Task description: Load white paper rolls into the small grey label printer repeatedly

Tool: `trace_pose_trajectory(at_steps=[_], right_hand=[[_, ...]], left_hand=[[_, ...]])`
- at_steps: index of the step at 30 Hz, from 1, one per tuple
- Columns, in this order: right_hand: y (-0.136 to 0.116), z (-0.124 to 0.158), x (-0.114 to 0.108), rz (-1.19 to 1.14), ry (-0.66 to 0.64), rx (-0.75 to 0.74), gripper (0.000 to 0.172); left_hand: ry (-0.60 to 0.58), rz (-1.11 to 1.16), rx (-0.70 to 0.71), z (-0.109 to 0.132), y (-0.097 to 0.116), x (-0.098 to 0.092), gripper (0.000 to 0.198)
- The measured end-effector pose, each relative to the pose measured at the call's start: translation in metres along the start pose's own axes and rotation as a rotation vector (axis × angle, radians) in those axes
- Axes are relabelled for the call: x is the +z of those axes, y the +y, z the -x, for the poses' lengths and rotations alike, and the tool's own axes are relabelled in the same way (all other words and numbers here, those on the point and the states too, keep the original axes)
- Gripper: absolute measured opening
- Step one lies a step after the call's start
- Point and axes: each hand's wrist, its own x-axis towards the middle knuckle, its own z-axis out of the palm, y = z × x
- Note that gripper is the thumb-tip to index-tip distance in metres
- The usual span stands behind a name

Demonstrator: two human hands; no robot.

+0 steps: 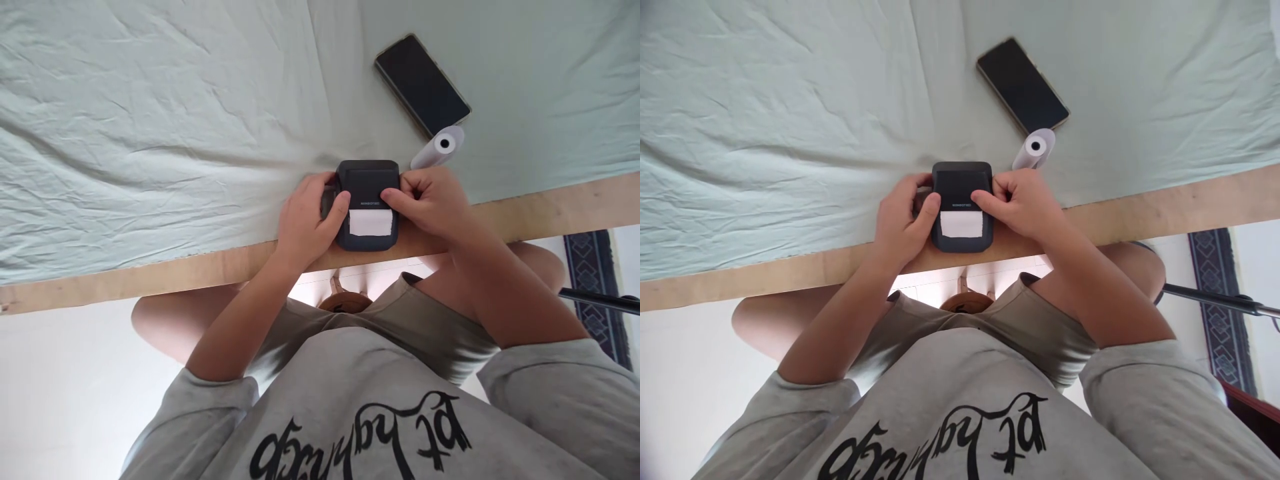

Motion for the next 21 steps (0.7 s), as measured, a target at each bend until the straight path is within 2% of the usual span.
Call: trace_pose_trajectory(at_steps=[7, 11, 15, 17, 21], right_hand=[[0.023, 0.009, 0.012, -0.033, 0.073, -0.074, 0.045], [0.018, 0.010, 0.008, 0.043, 0.062, -0.064, 0.033], [0.011, 0.006, 0.000, 0.093, 0.019, -0.092, 0.013], [0.010, 0.003, -0.001, 0.145, 0.021, -0.086, 0.003], [0.013, 0.001, 0.000, 0.284, 0.038, -0.066, 0.008]], left_hand=[[-0.108, -0.089, 0.086, 0.016, 0.003, -0.006, 0.065], [-0.162, -0.252, 0.148, 0.035, 0.004, -0.008, 0.091], [-0.126, -0.392, 0.231, 0.045, 0.002, -0.004, 0.111], [-0.090, -0.430, 0.236, 0.045, 0.000, -0.001, 0.108], [-0.031, -0.378, 0.258, 0.042, -0.005, 0.002, 0.093]])
